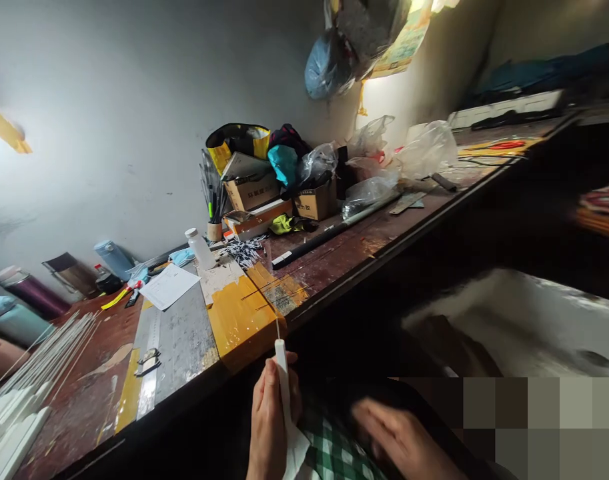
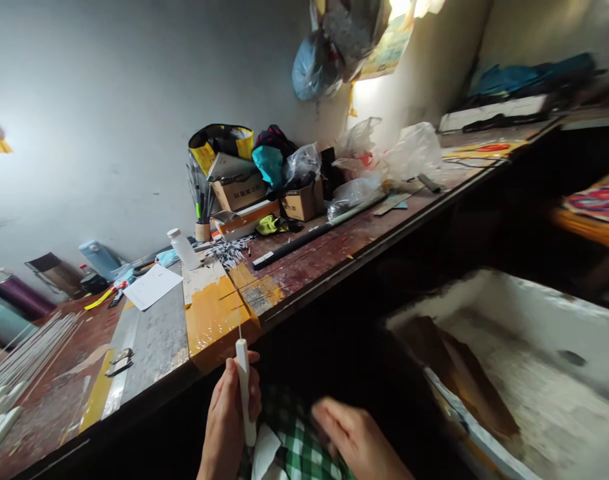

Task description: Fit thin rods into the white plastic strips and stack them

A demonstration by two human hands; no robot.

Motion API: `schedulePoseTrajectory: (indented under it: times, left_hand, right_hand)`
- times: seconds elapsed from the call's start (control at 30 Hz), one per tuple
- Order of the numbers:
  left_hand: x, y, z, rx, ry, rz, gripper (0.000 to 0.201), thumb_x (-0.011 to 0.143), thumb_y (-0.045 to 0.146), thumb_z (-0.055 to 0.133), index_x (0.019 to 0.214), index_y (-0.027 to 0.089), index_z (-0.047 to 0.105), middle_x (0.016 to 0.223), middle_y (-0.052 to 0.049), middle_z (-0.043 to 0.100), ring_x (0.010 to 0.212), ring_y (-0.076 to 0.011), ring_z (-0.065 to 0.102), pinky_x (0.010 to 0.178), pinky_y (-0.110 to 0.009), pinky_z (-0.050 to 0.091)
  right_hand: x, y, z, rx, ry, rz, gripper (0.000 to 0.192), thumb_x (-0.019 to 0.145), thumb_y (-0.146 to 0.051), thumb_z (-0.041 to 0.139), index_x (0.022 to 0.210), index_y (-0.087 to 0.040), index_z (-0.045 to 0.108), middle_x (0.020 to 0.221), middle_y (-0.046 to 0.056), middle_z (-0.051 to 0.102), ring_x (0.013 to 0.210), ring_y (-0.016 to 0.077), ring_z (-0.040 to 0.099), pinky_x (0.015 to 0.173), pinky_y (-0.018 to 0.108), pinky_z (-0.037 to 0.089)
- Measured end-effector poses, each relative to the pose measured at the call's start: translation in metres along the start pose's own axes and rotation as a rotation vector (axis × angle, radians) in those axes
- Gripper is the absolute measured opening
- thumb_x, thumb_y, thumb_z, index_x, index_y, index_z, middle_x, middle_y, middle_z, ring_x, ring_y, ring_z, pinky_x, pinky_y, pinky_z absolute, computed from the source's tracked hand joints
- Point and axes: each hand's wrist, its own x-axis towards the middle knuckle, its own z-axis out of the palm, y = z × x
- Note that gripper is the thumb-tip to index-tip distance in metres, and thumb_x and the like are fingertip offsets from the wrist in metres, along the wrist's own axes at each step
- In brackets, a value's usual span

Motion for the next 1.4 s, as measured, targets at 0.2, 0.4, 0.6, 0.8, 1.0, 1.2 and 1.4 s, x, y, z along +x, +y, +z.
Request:
schedulePoseTrajectory:
  times: [0.2,0.4,0.6,0.8,1.0,1.2,1.4]
  left_hand:
    - [-0.018,-0.012,-0.007,0.339,-0.211,-0.084,0.051,0.089,0.055,0.044,0.107,0.011,0.063,0.056,0.005,0.035,0.05,-0.008,0.026,0.047,-0.022,0.02]
    - [-0.02,-0.028,-0.017,0.398,-0.086,-0.001,0.043,0.082,0.055,0.056,0.093,0.015,0.067,0.061,0.002,0.041,0.055,-0.0097,0.034,0.049,-0.021,0.027]
    - [-0.027,-0.032,-0.017,0.543,0.026,0.241,0.034,0.08,0.049,0.062,0.088,0.017,0.068,0.068,-0.001,0.058,0.061,-0.013,0.049,0.056,-0.021,0.04]
    - [-0.03,-0.037,-0.012,0.504,0.103,0.33,0.033,0.077,0.049,0.066,0.083,0.017,0.068,0.077,-0.005,0.064,0.071,-0.0167,0.058,0.066,-0.022,0.047]
    - [-0.03,-0.036,-0.003,0.418,0.159,0.305,0.03,0.07,0.046,0.074,0.083,0.019,0.071,0.08,-0.006,0.064,0.078,-0.0198,0.059,0.073,-0.025,0.048]
    - [-0.031,-0.037,0.005,0.323,0.2,0.29,0.03,0.065,0.044,0.078,0.081,0.019,0.074,0.08,-0.007,0.063,0.078,-0.0207,0.057,0.073,-0.026,0.047]
    - [-0.028,-0.043,0.0,0.398,0.171,0.311,0.027,0.071,0.041,0.074,0.086,0.019,0.074,0.083,-0.007,0.065,0.081,-0.0208,0.058,0.076,-0.025,0.045]
  right_hand:
    - [0.049,-0.061,-0.017,0.431,0.041,-0.235,0.039,0.091,-0.044,0.054,0.121,-0.021,0.06,0.108,0.008,0.068,0.075,0.0149,0.061,0.058,0.024,0.049]
    - [0.059,-0.066,0.0,0.617,0.084,-0.198,0.024,0.082,-0.038,0.067,0.089,-0.016,0.073,0.078,0.005,0.073,0.061,0.0108,0.059,0.056,0.021,0.047]
    - [0.061,-0.062,-0.005,0.62,0.186,-0.178,0.022,0.078,-0.037,0.071,0.085,-0.016,0.072,0.074,0.004,0.072,0.058,0.0097,0.056,0.056,0.021,0.045]
    - [0.063,-0.059,-0.005,0.603,0.184,-0.152,0.024,0.079,-0.039,0.07,0.077,-0.015,0.066,0.069,0.001,0.07,0.053,0.0081,0.052,0.053,0.021,0.042]
    - [0.059,-0.055,-0.008,0.58,0.149,-0.156,0.025,0.083,-0.04,0.067,0.078,-0.016,0.062,0.073,0.001,0.07,0.058,0.0093,0.055,0.059,0.023,0.044]
    - [0.059,-0.053,-0.009,0.587,0.133,-0.154,0.026,0.083,-0.041,0.067,0.079,-0.016,0.061,0.073,0.001,0.069,0.058,0.009,0.056,0.06,0.023,0.045]
    - [0.057,-0.051,-0.006,0.597,0.114,-0.14,0.029,0.082,-0.043,0.068,0.077,-0.016,0.06,0.073,0.001,0.069,0.058,0.0088,0.057,0.06,0.022,0.046]
